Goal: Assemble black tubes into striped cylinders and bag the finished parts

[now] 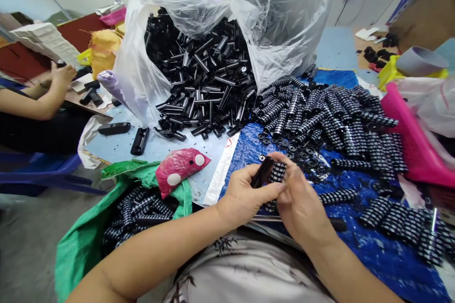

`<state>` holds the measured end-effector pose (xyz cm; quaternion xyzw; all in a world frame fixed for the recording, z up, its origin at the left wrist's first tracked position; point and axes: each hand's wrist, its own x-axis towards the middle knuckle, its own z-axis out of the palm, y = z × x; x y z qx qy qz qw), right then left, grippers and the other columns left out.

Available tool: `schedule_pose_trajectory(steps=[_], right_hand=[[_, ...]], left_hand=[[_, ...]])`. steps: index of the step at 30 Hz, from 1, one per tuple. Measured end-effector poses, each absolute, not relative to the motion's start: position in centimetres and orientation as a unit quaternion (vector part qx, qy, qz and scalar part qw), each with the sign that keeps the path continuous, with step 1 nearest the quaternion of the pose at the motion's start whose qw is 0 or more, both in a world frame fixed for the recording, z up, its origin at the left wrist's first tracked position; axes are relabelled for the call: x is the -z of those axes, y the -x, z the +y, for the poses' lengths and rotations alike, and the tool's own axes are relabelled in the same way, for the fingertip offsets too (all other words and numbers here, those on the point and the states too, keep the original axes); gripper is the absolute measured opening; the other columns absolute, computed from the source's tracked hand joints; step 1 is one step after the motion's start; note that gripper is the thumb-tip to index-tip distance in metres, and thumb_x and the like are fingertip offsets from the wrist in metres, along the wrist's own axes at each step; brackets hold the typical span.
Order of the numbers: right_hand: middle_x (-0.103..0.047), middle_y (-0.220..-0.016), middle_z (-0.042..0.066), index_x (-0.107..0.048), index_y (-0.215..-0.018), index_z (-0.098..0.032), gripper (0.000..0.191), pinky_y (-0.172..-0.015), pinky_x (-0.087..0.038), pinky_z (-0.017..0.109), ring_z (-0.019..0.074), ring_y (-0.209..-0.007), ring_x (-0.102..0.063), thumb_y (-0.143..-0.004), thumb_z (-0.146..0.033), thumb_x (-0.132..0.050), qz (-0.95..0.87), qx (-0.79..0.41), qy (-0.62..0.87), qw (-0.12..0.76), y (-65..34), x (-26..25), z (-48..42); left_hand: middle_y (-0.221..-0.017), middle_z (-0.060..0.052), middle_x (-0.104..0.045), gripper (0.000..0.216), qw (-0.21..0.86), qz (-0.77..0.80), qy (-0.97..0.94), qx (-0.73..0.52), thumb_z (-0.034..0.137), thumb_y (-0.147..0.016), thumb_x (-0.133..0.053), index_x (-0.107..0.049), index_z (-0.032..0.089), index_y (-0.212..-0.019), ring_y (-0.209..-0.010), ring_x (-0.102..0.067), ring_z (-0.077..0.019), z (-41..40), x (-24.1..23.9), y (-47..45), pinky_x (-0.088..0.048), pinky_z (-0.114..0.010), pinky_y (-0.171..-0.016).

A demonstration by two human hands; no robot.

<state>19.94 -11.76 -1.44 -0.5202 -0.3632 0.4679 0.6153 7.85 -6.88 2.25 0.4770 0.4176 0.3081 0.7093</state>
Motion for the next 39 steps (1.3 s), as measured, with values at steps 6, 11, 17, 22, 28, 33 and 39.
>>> schedule_pose_trajectory(steps=[6, 11, 17, 22, 28, 33, 39], right_hand=[[-0.023, -0.165, 0.016, -0.020, -0.160, -0.031, 0.110, -0.117, -0.028, 0.068, 0.0415, -0.153, -0.020, -0.073, -0.051, -0.084, -0.711, -0.113, 0.533, 0.443, -22.9, 2.1, -13.7], [-0.050, -0.144, 0.019, -0.025, -0.158, -0.026, 0.100, -0.114, -0.029, 0.073, 0.0425, -0.147, -0.033, -0.077, -0.045, -0.082, -0.724, -0.038, 0.515, 0.457, -22.3, 1.2, -13.9], [-0.053, -0.141, 0.021, -0.027, -0.157, -0.023, 0.101, -0.113, -0.033, 0.071, 0.0405, -0.139, -0.045, -0.076, -0.040, -0.084, -0.722, 0.003, 0.501, 0.478, -21.3, 0.9, -14.4], [-0.054, -0.140, 0.023, -0.026, -0.157, -0.017, 0.100, -0.115, -0.034, 0.065, 0.0365, -0.134, -0.052, -0.077, -0.036, -0.084, -0.729, 0.033, 0.501, 0.465, -21.4, 1.6, -14.4], [-0.053, -0.141, 0.021, -0.024, -0.158, -0.018, 0.104, -0.114, -0.038, 0.062, 0.0367, -0.134, -0.051, -0.077, -0.046, -0.083, -0.718, -0.003, 0.520, 0.463, -21.1, 2.2, -14.4], [-0.057, -0.138, 0.019, -0.036, -0.152, -0.018, 0.084, -0.106, -0.045, 0.057, 0.0370, -0.129, -0.054, -0.086, -0.056, -0.070, -0.757, -0.037, 0.547, 0.357, -22.9, 3.3, -16.1], [-0.067, -0.095, 0.007, -0.062, -0.109, -0.019, 0.014, -0.080, -0.052, 0.034, 0.0192, -0.085, -0.065, -0.100, -0.028, -0.055, -0.786, -0.035, 0.551, 0.278, -24.5, 3.8, -18.0]], left_hand=[[-0.069, 0.003, -0.055, 0.034, 0.733, 0.417, -0.456, -0.282, 0.039, -0.066, -0.087, -0.067, 0.016, -0.081, -0.064, -0.047, -0.0102, -7.0, -2.8, -6.4, -0.038, -0.025, -0.062], [-0.067, 0.003, -0.053, 0.044, 0.693, 0.428, -0.495, -0.302, 0.060, -0.088, -0.059, -0.064, 0.017, -0.084, -0.055, -0.039, -0.0090, -7.4, -2.4, -6.6, -0.032, -0.026, -0.054], [-0.081, 0.000, -0.060, 0.043, 0.683, 0.415, -0.500, -0.334, 0.060, -0.085, -0.066, -0.065, 0.018, -0.083, -0.077, -0.052, -0.0134, -7.9, -2.8, -7.0, -0.045, -0.026, -0.074], [-0.083, -0.001, -0.066, 0.051, 0.791, 0.390, -0.380, -0.281, 0.056, -0.070, -0.082, -0.069, 0.017, -0.099, -0.072, -0.064, -0.0150, -7.7, -3.3, -6.4, -0.050, -0.028, -0.070], [-0.082, -0.002, -0.069, 0.052, 0.828, 0.379, -0.339, -0.237, 0.052, -0.065, -0.086, -0.066, 0.017, -0.097, -0.069, -0.068, -0.0163, -7.1, -2.4, -5.9, -0.053, -0.027, -0.065], [-0.083, -0.001, -0.067, 0.034, 0.689, 0.405, -0.525, -0.292, 0.043, -0.076, -0.078, -0.067, 0.017, -0.095, -0.072, -0.063, -0.0141, -4.7, -0.4, -3.5, -0.050, -0.028, -0.071], [-0.082, -0.002, -0.067, 0.019, 0.409, 0.460, -0.774, -0.146, 0.030, -0.076, -0.077, -0.075, 0.018, -0.091, -0.078, -0.060, -0.0175, -1.0, 0.2, 0.5, -0.043, -0.029, -0.074]])
